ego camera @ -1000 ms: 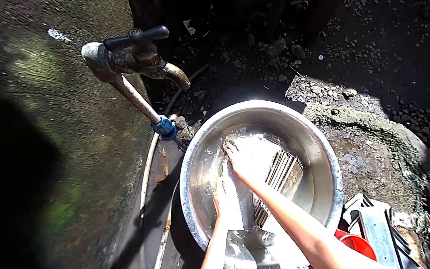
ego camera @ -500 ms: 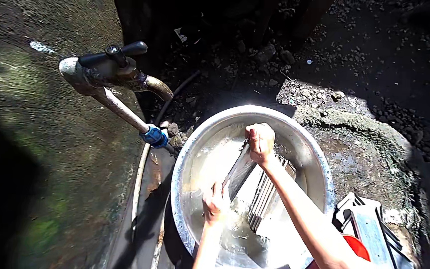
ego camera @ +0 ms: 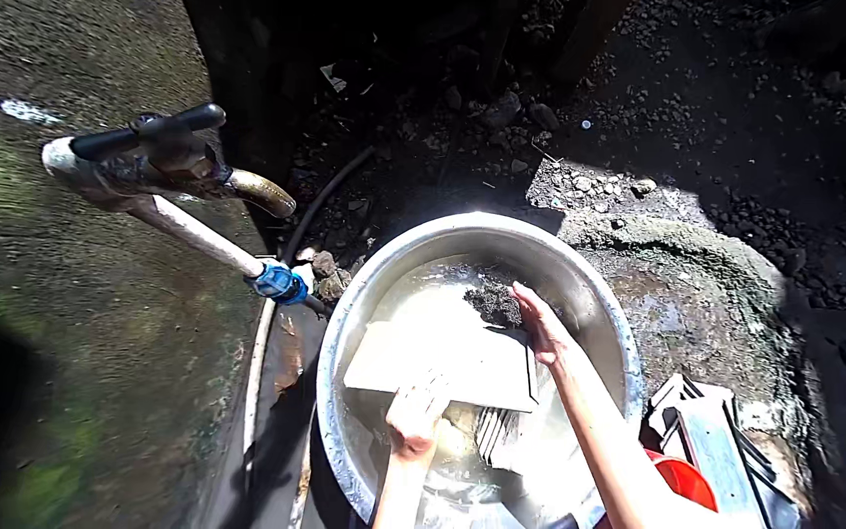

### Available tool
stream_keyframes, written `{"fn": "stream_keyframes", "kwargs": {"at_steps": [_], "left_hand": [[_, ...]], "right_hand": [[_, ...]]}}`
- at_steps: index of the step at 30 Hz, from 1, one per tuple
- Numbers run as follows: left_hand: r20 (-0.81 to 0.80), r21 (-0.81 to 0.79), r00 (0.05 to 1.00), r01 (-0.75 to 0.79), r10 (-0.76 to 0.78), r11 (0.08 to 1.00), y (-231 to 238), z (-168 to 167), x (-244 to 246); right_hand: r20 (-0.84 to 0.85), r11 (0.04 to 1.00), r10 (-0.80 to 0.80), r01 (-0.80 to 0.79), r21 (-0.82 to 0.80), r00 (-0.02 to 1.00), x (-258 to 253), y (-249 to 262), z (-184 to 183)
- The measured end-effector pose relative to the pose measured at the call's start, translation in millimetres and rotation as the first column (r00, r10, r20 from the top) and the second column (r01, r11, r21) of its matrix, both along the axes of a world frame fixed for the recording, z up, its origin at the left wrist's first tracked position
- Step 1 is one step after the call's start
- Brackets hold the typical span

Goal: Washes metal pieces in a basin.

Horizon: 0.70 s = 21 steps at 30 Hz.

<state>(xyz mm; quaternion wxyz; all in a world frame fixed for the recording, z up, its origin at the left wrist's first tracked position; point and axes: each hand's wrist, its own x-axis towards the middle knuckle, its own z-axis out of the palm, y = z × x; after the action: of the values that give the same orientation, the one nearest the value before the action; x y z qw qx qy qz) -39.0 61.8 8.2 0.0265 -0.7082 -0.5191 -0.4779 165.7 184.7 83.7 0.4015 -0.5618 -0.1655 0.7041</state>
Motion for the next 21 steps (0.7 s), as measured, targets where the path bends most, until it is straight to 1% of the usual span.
{"fn": "stream_keyframes", "kwargs": {"at_steps": [2, 4, 5, 6, 7, 8, 9, 10, 11, 12, 13, 14, 15, 16, 17, 18, 19, 20, 21], "left_hand": [[-0.037, -0.193, 0.999, -0.012, 0.005, 0.981, -6, -10, 6], [0.012, -0.389, 0.997, -0.072, 0.083, 0.918, -16, -15, 14], [0.07, -0.482, 0.983, -0.117, 0.171, 0.868, -21, -16, 20], [0.149, -0.586, 0.944, -0.155, 0.293, 0.795, -24, -15, 27], [0.241, -0.701, 0.868, -0.154, 0.435, 0.697, -27, -13, 33], [0.335, -0.795, 0.748, -0.101, 0.572, 0.598, -28, -11, 37], [0.443, -0.849, 0.572, 0.02, 0.69, 0.528, -27, -8, 39], [0.522, -0.852, 0.348, 0.179, 0.779, 0.491, -23, -4, 39], [0.557, -0.814, 0.16, 0.3, 0.815, 0.498, -20, -2, 39], [0.564, -0.781, 0.069, 0.37, 0.823, 0.504, -18, -2, 39], [0.565, -0.759, 0.047, 0.42, 0.823, 0.498, -17, -7, 41], [0.563, -0.735, 0.047, 0.485, 0.825, 0.474, -17, -10, 42], [0.564, -0.719, 0.065, 0.529, 0.823, 0.451, -16, -12, 42], [0.573, -0.716, 0.091, 0.539, 0.814, 0.444, -16, -18, 44], [0.6, -0.708, 0.108, 0.533, 0.793, 0.463, -16, -26, 46], [0.632, -0.693, 0.116, 0.527, 0.766, 0.493, -17, -32, 47], [0.643, -0.691, 0.126, 0.521, 0.756, 0.501, -16, -28, 46], [0.609, -0.709, 0.137, 0.536, 0.781, 0.458, -14, -11, 44], [0.525, -0.744, 0.156, 0.561, 0.837, 0.363, -7, 17, 41]], "right_hand": [[0.079, 0.998, 0.067, -0.067, -0.01, 0.995, 0, -5, -13], [0.08, 0.998, 0.07, -0.07, -0.011, 0.994, 4, -8, -24], [0.062, 0.999, 0.046, -0.045, -0.016, 0.997, 4, -10, -29], [0.052, 1.0, 0.026, -0.025, -0.015, 0.998, 4, -12, -33], [0.066, 1.0, 0.008, -0.006, -0.019, 0.998, 4, -14, -38], [0.092, 1.0, -0.007, 0.009, -0.024, 0.996, 3, -16, -43], [0.123, 0.999, -0.019, 0.023, -0.031, 0.992, 2, -17, -48], [0.156, 0.999, -0.027, 0.033, -0.034, 0.987, 1, -19, -53], [0.194, 0.999, -0.027, 0.032, -0.023, 0.981, 0, -23, -60], [0.251, 1.0, -0.011, 0.004, 0.025, 0.968, -1, -28, -68], [0.337, 0.991, 0.025, -0.068, 0.116, 0.941, -1, -35, -78], [0.461, 0.956, 0.068, -0.19, 0.224, 0.885, -3, -45, -88], [0.611, 0.885, 0.073, -0.334, 0.325, 0.788, -7, -57, -96], [0.747, 0.787, 0.047, -0.485, 0.381, 0.663, -13, -69, -102], [0.836, 0.69, 0.029, -0.616, 0.38, 0.548, -19, -83, -104], [0.888, 0.605, 0.043, -0.719, 0.342, 0.458, -24, -99, -102], [0.918, 0.516, 0.095, -0.807, 0.287, 0.386, -28, -117, -97], [0.933, 0.405, 0.173, -0.886, 0.225, 0.316, -30, -135, -90], [0.934, 0.287, 0.257, -0.942, 0.171, 0.248, -29, -151, -83]]}}
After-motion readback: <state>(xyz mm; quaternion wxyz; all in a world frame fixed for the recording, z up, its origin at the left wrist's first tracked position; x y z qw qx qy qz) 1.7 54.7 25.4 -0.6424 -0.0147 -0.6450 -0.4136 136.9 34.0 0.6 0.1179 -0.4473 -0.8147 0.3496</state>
